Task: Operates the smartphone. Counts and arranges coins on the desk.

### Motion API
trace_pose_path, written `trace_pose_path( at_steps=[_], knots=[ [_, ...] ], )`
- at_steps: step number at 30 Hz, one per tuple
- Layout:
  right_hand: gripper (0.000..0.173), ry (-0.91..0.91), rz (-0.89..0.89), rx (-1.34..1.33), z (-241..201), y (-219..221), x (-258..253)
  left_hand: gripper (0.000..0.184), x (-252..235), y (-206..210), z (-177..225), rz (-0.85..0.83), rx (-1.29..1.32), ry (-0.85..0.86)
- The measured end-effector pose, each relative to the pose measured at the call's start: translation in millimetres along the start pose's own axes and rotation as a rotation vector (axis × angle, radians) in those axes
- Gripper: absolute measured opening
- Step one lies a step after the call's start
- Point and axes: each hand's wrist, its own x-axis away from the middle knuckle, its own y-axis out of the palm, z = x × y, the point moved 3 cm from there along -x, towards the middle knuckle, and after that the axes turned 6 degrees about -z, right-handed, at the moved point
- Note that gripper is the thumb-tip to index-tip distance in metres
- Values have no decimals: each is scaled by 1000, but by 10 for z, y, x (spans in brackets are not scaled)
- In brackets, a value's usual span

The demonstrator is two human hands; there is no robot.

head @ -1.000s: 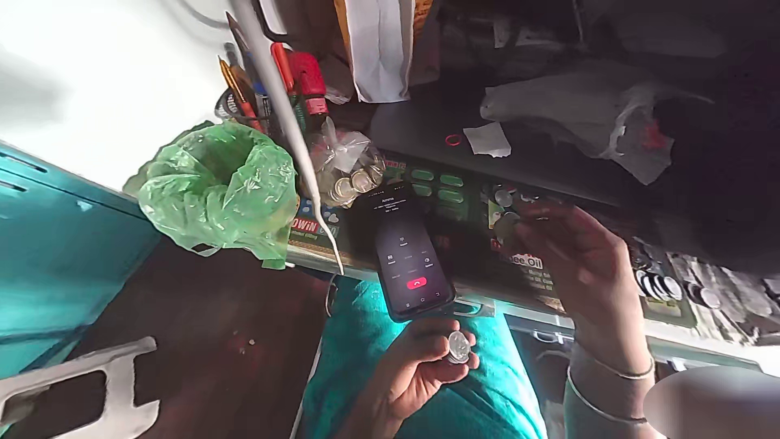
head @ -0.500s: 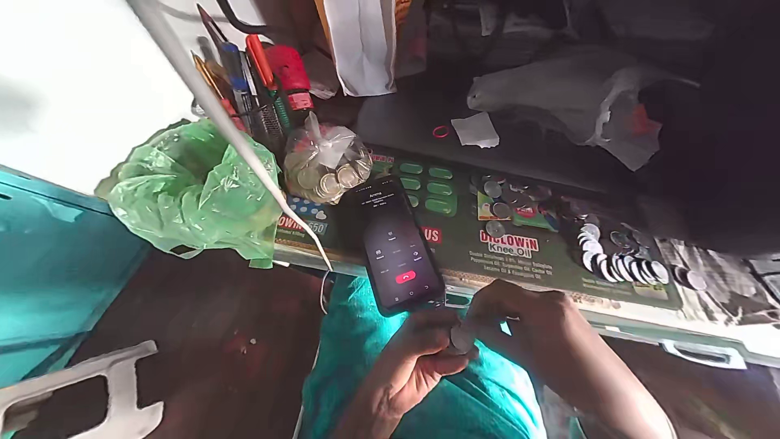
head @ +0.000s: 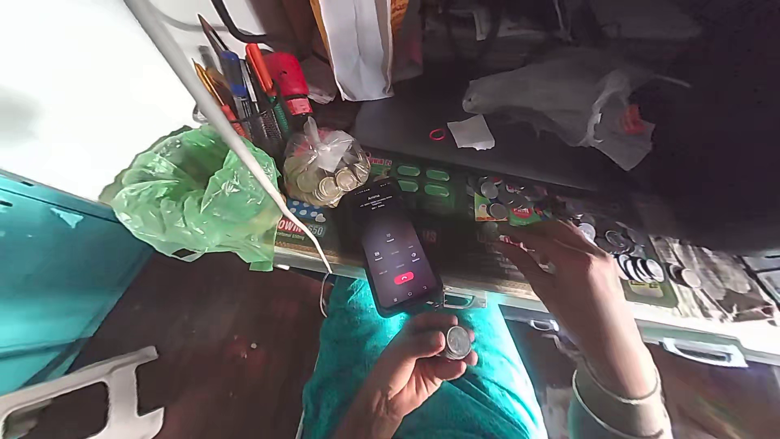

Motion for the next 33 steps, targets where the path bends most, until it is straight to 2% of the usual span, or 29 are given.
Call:
trace_pose_path(
  at_steps=[4,8,10,14,17,18,21,25,33],
  knots=[
    [28,-29,-29,101,72,146,-109,28,-37,27,-7,9,-6,-12],
    [26,-214,-10,222,56,199,-151,27,-56,37,-15,32,7,-17],
    [26,-244,-1,226,89,193,-163,27,-64,40,-15,47,7,-18],
    [34,-190,-121,85,119,99,-101,26,-87,56,-6,64,30,-13],
    [41,-245,-221,3,42,32,59,26,-96,70,-4,68,48,-5],
    [39,-285,-226,-9,19,38,115,26,-105,77,-3,73,47,-6],
    [17,-389,-146,-81,-26,58,249,26,-119,75,-1,86,36,-10],
    [4,-419,11,-299,-143,-70,339,25,-132,70,-23,115,34,1],
    [18,-533,-197,-275,-320,-53,418,25,-129,90,-71,67,10,6]
  ],
)
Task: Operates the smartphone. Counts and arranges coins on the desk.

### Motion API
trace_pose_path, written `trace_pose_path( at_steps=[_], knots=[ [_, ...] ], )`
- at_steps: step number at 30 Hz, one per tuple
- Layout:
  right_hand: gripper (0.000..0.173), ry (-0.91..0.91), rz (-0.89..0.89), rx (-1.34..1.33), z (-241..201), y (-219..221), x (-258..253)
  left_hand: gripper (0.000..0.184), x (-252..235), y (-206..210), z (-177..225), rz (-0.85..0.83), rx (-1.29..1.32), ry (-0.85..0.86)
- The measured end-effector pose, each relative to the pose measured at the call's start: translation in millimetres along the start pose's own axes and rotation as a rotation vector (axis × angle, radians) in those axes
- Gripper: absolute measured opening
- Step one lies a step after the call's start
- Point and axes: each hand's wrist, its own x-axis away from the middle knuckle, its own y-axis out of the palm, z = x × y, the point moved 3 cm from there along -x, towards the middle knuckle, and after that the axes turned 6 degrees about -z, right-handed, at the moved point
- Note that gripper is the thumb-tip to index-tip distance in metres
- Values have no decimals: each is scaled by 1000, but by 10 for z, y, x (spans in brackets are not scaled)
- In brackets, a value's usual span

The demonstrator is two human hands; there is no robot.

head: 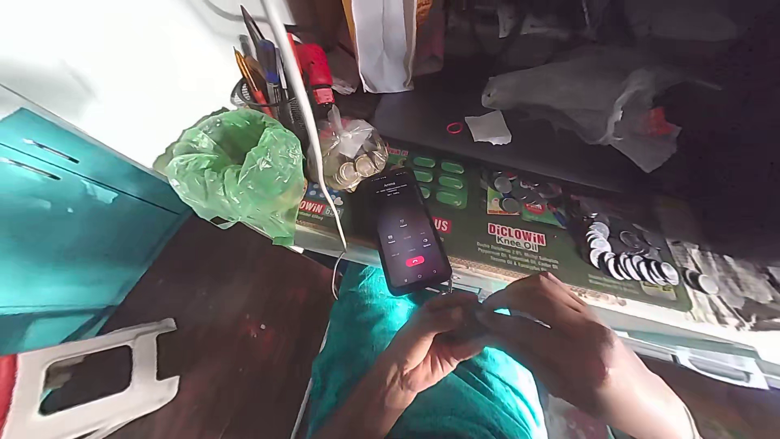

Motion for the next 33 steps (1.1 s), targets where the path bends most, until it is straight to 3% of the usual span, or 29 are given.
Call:
trace_pose_path(
  at_steps=[5,12,17,21,25,29,33],
  knots=[
    [37,-14,-92,-92,-38,-53,-78,23,8,79,-19,-25,-69,-15],
    [27,-107,-187,-67,-111,-208,-245,17,-19,470,-10,311,-104,10],
    [30,-59,-153,-148,-14,-514,-406,29,-124,907,96,365,-246,61],
    [27,91,-21,-199,159,-640,-531,20,-437,1218,397,410,-608,61],
    [29,199,234,-124,344,-575,-679,20,-857,1315,795,326,-1016,-17],
    [31,302,402,-136,541,-372,-844,24,-1232,1269,1175,353,-1190,-100],
    [36,380,403,-198,693,-208,-991,29,-1457,1171,1481,398,-1301,-220]
  ],
)
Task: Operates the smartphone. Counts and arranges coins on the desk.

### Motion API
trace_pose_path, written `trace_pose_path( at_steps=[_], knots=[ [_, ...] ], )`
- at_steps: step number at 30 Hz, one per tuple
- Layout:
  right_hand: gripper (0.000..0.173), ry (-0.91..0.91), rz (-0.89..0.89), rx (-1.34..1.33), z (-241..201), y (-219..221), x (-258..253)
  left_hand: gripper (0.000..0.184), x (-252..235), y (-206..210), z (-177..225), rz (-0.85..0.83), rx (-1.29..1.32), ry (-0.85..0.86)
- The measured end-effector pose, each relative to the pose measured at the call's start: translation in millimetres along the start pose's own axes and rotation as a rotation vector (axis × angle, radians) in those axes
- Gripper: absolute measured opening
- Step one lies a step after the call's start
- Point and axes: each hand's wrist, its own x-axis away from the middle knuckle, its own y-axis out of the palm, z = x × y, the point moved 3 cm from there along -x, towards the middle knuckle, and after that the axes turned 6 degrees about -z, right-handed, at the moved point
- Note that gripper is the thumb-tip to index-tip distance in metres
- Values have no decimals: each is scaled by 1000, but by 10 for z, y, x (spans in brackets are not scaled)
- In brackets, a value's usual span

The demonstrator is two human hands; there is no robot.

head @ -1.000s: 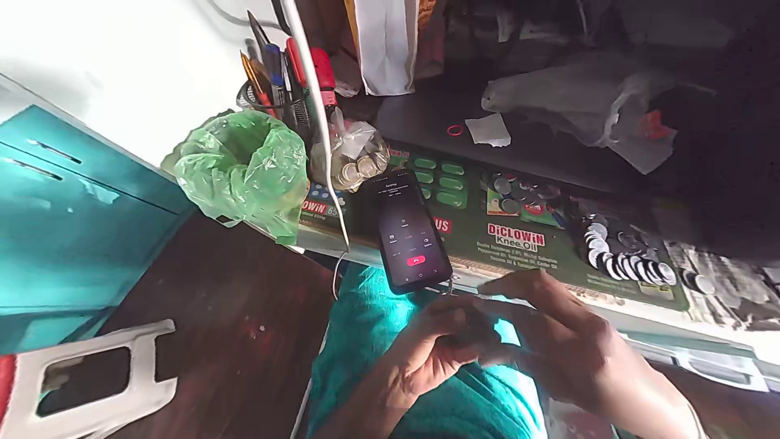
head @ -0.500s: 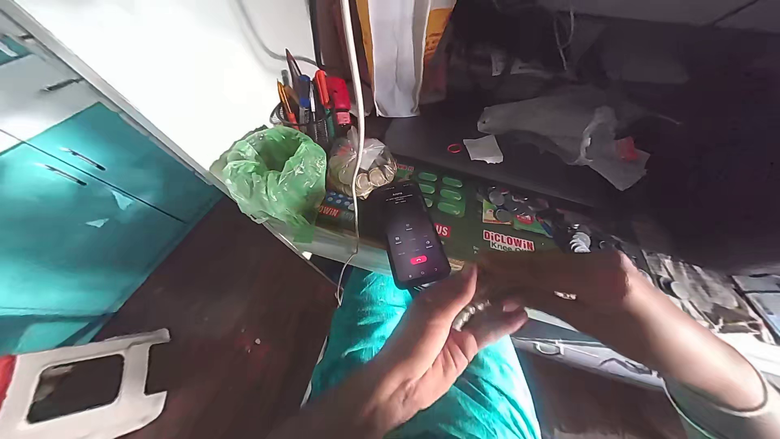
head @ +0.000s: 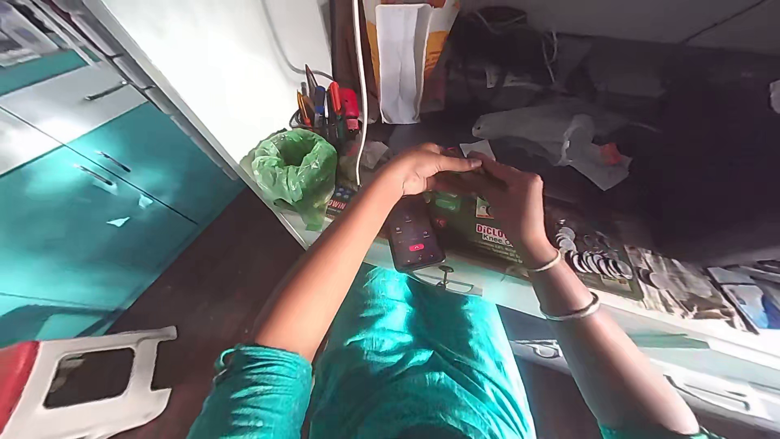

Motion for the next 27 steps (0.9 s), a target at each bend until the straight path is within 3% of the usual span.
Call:
trace_pose_path(
  at_steps=[5,11,21,27],
  knots=[
    [34,66,-94,62,45,170,-72,21,-160,-283,-17,-61,-223,-98],
    [15,159,-211,107,180,345,-244,33,-219,-482,18,-61,-528,-187],
    [14,136,-416,342,53,499,-500,60,-174,-507,96,-77,-1202,-105],
    [14,220,-482,463,11,611,-543,52,-175,-469,102,-50,-1392,-16]
  ],
)
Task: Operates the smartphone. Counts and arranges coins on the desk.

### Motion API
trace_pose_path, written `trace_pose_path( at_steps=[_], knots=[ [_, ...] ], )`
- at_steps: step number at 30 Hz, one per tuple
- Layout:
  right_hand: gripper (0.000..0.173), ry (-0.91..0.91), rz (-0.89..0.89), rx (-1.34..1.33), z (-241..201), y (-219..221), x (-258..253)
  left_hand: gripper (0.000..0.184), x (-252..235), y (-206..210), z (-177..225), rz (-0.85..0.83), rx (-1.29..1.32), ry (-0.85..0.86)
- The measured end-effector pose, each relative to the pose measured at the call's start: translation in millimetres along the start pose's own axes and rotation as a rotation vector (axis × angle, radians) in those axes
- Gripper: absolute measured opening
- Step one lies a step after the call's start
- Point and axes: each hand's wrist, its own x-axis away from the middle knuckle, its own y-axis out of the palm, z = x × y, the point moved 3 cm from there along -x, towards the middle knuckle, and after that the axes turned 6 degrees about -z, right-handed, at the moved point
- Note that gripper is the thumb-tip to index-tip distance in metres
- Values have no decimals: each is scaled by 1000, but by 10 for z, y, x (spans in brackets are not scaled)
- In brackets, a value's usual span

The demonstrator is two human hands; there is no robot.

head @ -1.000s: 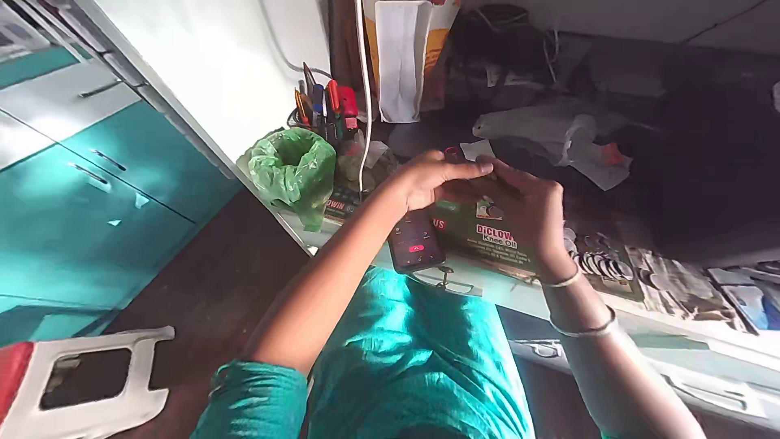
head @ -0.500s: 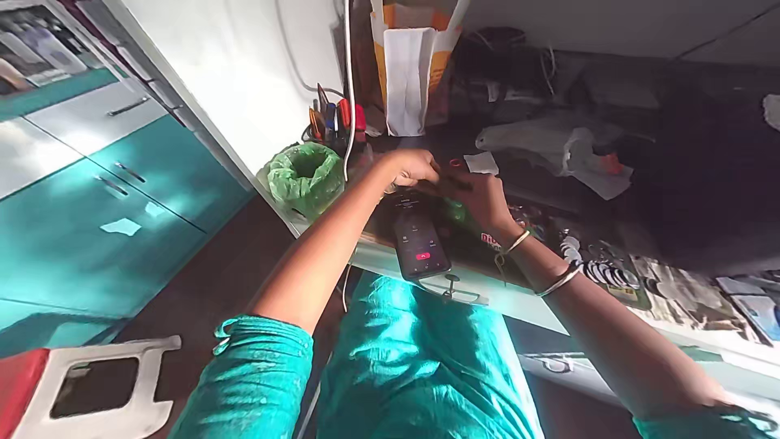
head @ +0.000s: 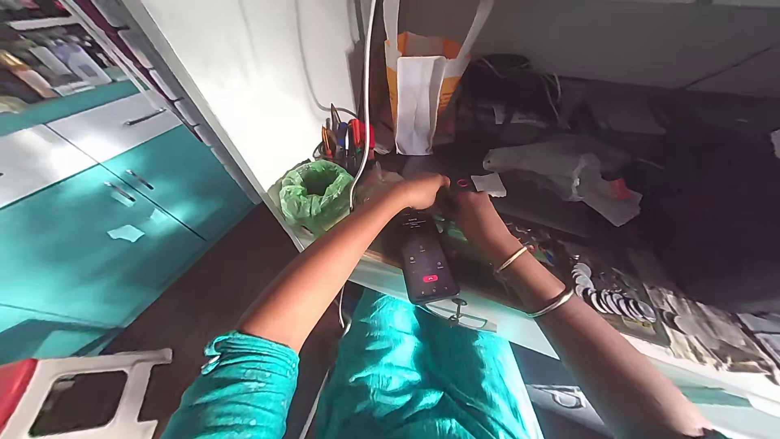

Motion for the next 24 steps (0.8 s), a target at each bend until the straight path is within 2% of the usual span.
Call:
trace_pose_path(
  at_steps=[4,8,14,16,19,22,24],
  knots=[
    [15,77,-43,54,-67,30,14,46,0,27,39,27,-66,9],
    [17,66,-32,34,-51,7,38,54,59,63,117,43,-53,-4],
    [19,23,41,20,55,7,145,47,-5,177,213,66,-53,30],
    [21,15,-10,37,50,-16,209,45,13,209,252,53,-40,15],
    [30,15,-113,83,32,-45,310,44,116,323,351,117,15,-32],
    [21,-10,49,43,60,64,342,38,171,471,471,209,128,-112],
    [19,29,103,85,22,101,357,40,175,536,530,206,169,-167]
  ],
)
